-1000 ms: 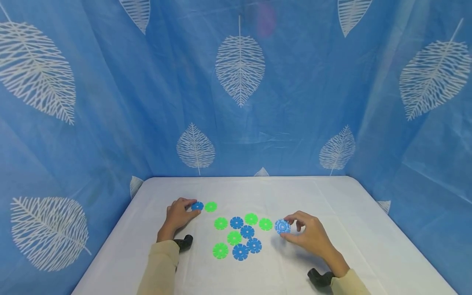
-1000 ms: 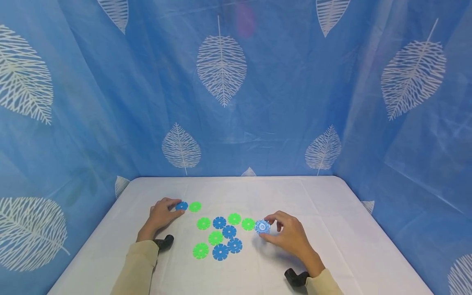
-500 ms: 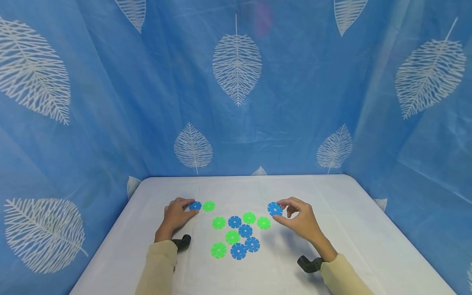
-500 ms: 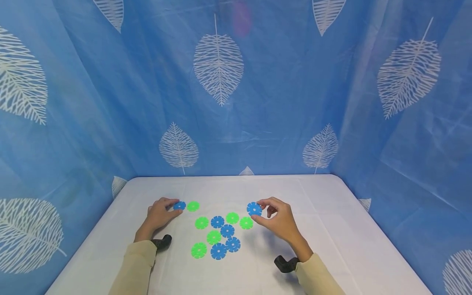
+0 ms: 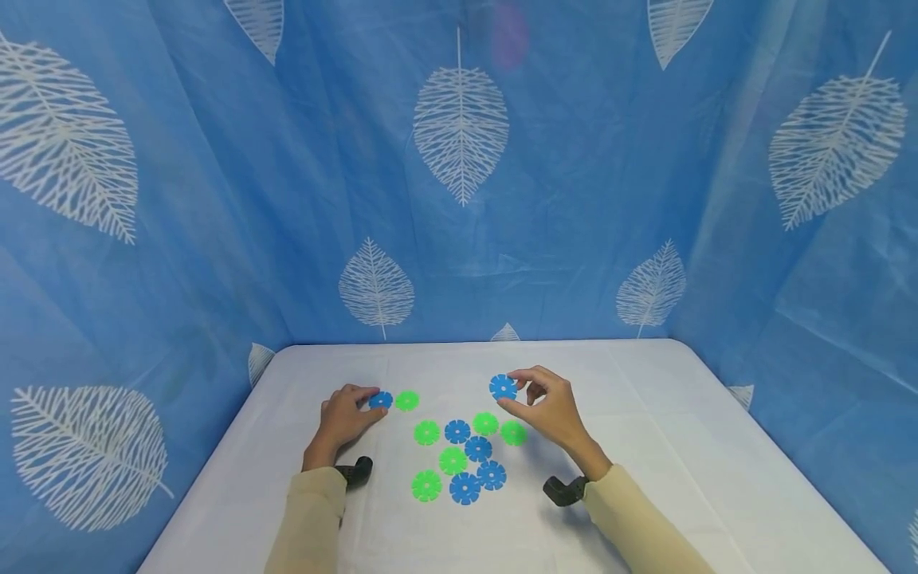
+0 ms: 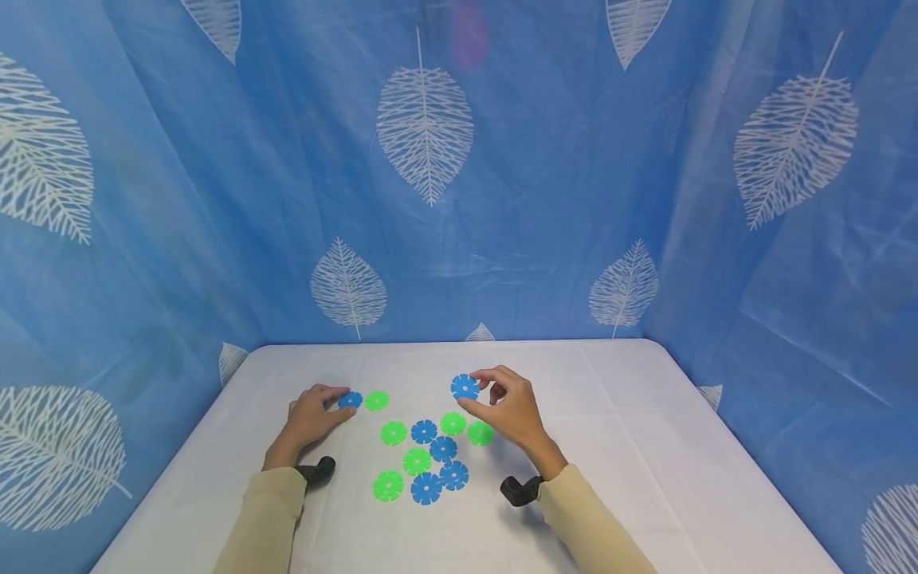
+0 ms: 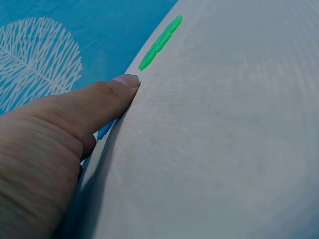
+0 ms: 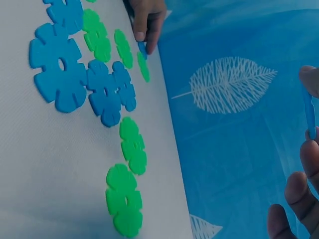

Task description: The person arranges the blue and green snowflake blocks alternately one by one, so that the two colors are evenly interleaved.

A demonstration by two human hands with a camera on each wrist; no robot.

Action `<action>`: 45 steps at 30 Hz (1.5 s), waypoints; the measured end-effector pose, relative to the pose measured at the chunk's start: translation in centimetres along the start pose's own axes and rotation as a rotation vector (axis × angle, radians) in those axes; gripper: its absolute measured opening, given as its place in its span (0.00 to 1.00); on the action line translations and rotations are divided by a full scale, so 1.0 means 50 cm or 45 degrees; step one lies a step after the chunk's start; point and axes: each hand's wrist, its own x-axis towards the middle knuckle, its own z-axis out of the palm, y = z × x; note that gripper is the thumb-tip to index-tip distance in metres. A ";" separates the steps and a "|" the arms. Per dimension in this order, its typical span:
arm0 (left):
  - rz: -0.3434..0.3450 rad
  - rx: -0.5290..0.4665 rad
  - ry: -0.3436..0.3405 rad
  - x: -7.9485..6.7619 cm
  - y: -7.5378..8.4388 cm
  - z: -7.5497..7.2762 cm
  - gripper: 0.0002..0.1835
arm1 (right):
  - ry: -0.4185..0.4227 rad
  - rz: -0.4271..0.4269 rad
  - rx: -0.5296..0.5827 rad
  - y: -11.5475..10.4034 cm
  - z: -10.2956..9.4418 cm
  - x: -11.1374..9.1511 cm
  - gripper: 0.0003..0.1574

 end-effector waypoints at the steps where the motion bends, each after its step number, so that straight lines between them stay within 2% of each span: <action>1: -0.001 0.002 0.002 0.000 -0.001 0.001 0.30 | -0.005 -0.002 0.006 0.002 0.006 0.006 0.24; 6: 0.002 -0.006 0.000 -0.003 -0.001 -0.002 0.30 | -0.025 -0.009 0.019 0.009 0.038 0.030 0.23; 9: 0.005 -0.009 -0.005 -0.004 0.000 -0.003 0.29 | -0.043 0.030 0.003 0.015 0.056 0.037 0.23; 14: 0.006 -0.013 0.006 -0.002 -0.003 0.002 0.29 | -0.076 0.109 -0.112 0.026 0.083 0.042 0.23; 18: 0.020 -0.022 0.018 0.001 -0.003 0.005 0.29 | -0.076 0.115 -0.203 0.033 0.095 0.043 0.24; 24: 0.026 -0.018 0.017 -0.001 0.000 -0.001 0.28 | -0.124 0.175 -0.244 0.037 0.112 0.051 0.26; 36: -0.014 -0.016 0.011 -0.018 -0.004 0.000 0.28 | -0.197 0.285 -0.343 0.003 0.181 0.077 0.29; 45: 0.019 -0.013 0.024 -0.007 0.003 -0.003 0.28 | -0.216 0.357 -0.320 -0.012 0.213 0.087 0.28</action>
